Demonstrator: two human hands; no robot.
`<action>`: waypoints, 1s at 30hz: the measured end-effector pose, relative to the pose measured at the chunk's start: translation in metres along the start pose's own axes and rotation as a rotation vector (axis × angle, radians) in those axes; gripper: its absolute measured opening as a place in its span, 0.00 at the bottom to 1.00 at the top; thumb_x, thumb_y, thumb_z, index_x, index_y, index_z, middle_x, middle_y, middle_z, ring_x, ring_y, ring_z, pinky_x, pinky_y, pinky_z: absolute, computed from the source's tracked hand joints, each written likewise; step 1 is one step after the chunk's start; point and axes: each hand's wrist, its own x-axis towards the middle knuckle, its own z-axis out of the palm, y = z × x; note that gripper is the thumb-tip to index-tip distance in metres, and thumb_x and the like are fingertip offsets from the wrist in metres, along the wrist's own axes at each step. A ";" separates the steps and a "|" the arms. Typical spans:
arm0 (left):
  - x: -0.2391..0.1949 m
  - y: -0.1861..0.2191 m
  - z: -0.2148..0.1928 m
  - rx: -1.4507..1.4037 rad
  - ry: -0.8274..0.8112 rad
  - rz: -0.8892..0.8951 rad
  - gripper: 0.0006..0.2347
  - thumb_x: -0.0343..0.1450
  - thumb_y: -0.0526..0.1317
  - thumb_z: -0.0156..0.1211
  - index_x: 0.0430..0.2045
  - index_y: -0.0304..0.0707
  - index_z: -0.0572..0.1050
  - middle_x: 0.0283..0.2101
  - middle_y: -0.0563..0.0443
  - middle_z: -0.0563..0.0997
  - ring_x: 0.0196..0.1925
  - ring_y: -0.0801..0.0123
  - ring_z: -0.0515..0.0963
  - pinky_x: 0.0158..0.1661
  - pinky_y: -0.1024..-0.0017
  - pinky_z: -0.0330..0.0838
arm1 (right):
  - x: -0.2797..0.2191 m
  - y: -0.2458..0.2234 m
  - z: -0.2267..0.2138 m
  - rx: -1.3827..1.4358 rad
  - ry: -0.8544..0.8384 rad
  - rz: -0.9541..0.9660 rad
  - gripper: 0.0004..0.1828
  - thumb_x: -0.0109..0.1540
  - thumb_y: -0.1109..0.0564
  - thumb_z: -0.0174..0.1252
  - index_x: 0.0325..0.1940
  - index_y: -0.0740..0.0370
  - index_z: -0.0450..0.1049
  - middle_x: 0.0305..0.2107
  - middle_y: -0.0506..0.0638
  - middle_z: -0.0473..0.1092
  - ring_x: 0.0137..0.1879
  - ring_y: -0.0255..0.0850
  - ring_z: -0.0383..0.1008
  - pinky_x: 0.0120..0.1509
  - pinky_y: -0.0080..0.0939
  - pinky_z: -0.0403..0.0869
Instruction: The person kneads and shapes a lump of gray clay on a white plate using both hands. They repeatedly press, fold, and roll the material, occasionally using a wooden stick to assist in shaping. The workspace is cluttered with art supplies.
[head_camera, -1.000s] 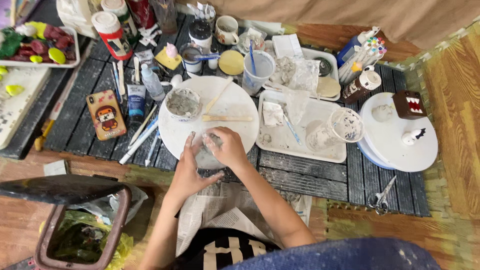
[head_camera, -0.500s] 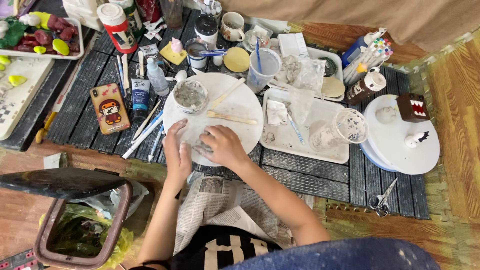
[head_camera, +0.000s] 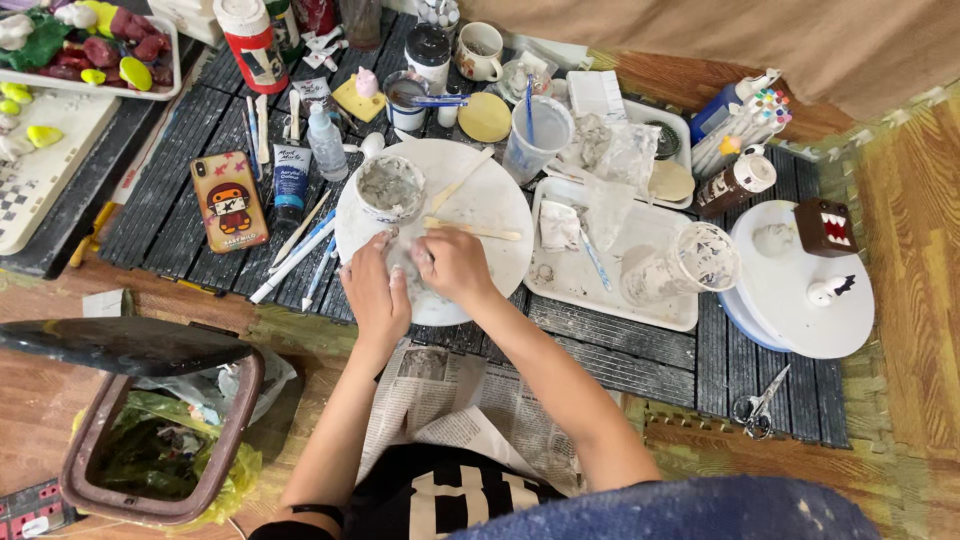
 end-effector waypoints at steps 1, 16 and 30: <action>0.000 0.000 0.000 0.004 -0.006 -0.003 0.20 0.73 0.42 0.46 0.60 0.32 0.67 0.60 0.40 0.75 0.63 0.52 0.71 0.60 0.56 0.55 | -0.003 0.000 -0.002 -0.049 -0.086 0.028 0.13 0.63 0.47 0.58 0.36 0.57 0.79 0.32 0.53 0.75 0.44 0.51 0.77 0.47 0.51 0.74; 0.029 0.043 0.002 -0.030 -0.378 0.325 0.38 0.53 0.44 0.77 0.58 0.33 0.67 0.63 0.35 0.69 0.62 0.37 0.69 0.59 0.48 0.61 | -0.055 0.149 -0.076 0.484 0.601 0.372 0.20 0.72 0.48 0.50 0.63 0.63 0.65 0.56 0.56 0.70 0.65 0.44 0.70 0.73 0.48 0.65; 0.047 0.041 0.043 0.051 -0.328 0.164 0.15 0.56 0.39 0.74 0.32 0.37 0.76 0.35 0.43 0.78 0.37 0.49 0.80 0.37 0.58 0.75 | 0.043 0.306 -0.079 -0.323 0.305 0.736 0.39 0.54 0.53 0.71 0.67 0.59 0.63 0.55 0.63 0.67 0.59 0.61 0.69 0.59 0.57 0.69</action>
